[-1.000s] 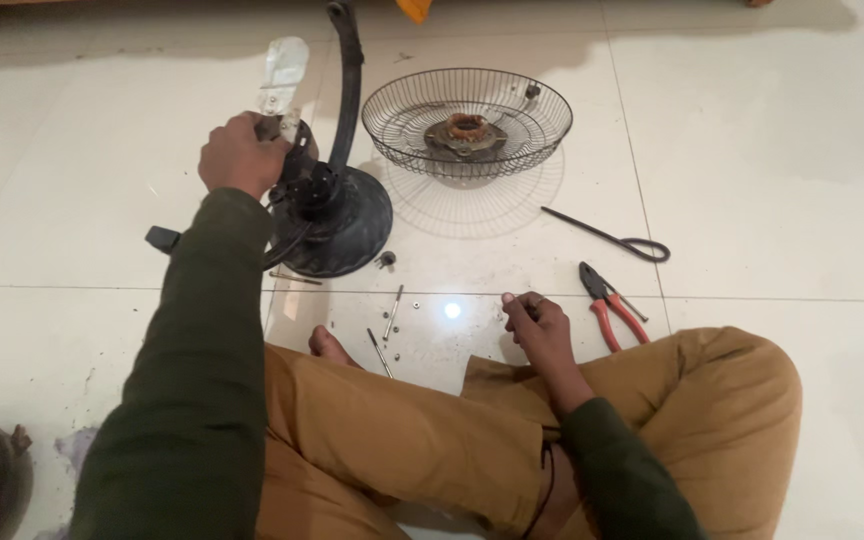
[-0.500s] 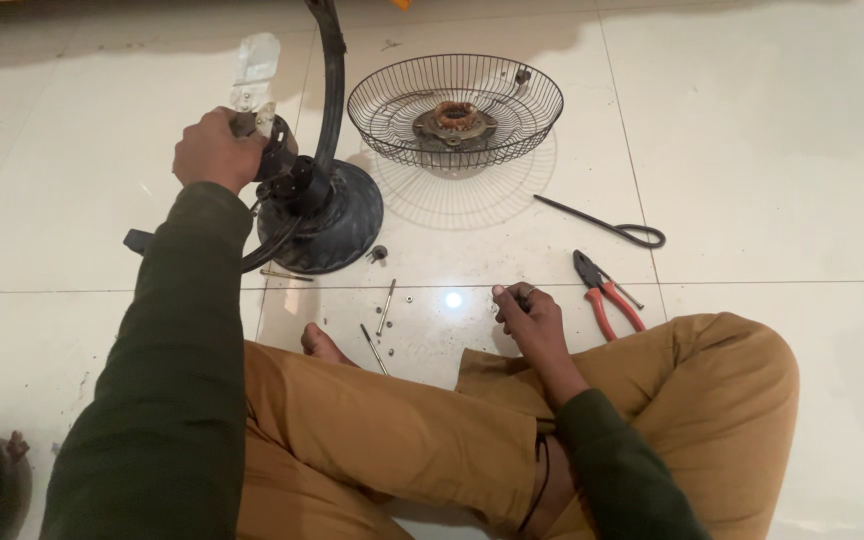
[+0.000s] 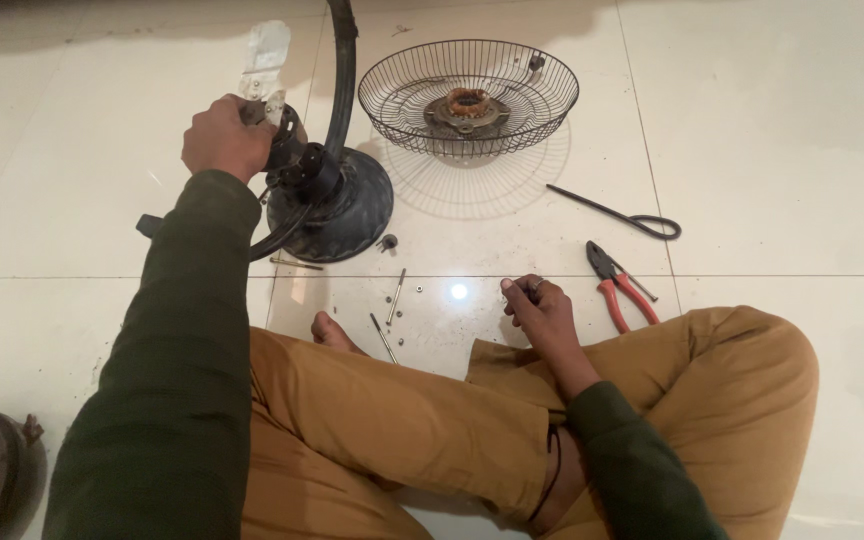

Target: The person sits on the floor and works on a disassembled table fan. They handle the blade assembly and motor housing, unscrew and remove parts by hand, work on the rear fan guard and motor area, then lift and reposition the guard over the motor.

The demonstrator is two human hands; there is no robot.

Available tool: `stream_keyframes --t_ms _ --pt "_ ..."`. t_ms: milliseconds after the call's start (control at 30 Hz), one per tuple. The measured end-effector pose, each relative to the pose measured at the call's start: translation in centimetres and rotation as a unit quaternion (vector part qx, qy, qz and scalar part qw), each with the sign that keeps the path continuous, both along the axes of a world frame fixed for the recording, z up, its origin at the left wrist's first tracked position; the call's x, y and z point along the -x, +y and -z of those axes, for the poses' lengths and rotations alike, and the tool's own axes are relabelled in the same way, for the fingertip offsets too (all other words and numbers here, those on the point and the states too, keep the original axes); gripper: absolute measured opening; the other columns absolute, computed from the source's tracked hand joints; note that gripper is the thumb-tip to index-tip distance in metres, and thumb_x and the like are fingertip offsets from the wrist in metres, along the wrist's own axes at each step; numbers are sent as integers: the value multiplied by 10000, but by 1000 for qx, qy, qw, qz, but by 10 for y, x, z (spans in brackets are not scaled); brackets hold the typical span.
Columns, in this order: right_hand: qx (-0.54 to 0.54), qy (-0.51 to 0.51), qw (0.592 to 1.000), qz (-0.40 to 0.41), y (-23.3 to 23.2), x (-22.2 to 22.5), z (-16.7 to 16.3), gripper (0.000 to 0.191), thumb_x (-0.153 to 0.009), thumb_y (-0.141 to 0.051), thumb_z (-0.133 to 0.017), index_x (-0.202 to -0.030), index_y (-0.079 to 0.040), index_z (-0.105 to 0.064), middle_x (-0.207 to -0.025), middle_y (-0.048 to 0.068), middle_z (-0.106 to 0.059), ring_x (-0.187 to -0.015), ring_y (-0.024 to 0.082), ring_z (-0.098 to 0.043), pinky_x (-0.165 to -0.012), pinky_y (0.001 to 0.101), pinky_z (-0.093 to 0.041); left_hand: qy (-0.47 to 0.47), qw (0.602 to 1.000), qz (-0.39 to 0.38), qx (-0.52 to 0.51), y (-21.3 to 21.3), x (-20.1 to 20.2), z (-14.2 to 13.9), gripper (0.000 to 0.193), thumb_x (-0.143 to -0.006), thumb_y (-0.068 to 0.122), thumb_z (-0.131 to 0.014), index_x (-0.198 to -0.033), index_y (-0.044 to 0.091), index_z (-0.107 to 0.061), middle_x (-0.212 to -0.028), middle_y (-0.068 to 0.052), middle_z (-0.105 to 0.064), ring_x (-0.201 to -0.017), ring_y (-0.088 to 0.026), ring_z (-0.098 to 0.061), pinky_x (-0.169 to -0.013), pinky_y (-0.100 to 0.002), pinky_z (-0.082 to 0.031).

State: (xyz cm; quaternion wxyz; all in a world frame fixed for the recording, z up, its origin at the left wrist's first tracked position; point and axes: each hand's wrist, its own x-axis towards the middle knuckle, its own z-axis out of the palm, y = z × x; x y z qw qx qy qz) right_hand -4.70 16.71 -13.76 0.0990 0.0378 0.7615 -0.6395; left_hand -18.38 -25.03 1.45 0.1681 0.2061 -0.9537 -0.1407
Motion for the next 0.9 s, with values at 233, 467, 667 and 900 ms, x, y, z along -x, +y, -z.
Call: stream_keyframes --t_ms 233,467,667,900 --pt "-24 -6 1000 -3 1 -2 -2 389 -945 -370 -675 -928 16 -720 -699 67 -689 -595 114 -599 -555 279 -488 43 999 10 -4 -6 2 4 418 -845 396 -810 -1181 155 -748 -1085 -116 -759 -1021 -348 -713 -900 -454 -547" --pt "-23 1 1000 0 1 -3 -2 376 -938 -358 -680 -924 16 -713 -700 74 -698 -588 121 -605 -554 279 -489 26 999 -20 2 -4 3 9 411 -823 386 -811 -1161 162 -747 -1081 -121 -747 -1016 -371 -697 -884 -476 -541" --pt "-16 6 1000 -4 3 -3 -2 377 -945 -359 -685 -936 17 -713 -706 69 -700 -593 109 -606 -554 274 -489 24 999 -7 -24 0 2 8 442 -808 407 -819 -1166 161 -737 -1088 -114 -748 -1025 -357 -698 -893 -462 -538" --pt "-25 2 1000 -7 3 -3 -1 383 -942 -363 -685 -949 19 -714 -719 77 -708 -605 114 -615 -554 276 -489 15 997 6 70 16 3 10 343 -876 365 -778 -1150 160 -756 -1064 -170 -733 -980 -394 -706 -849 -491 -562"
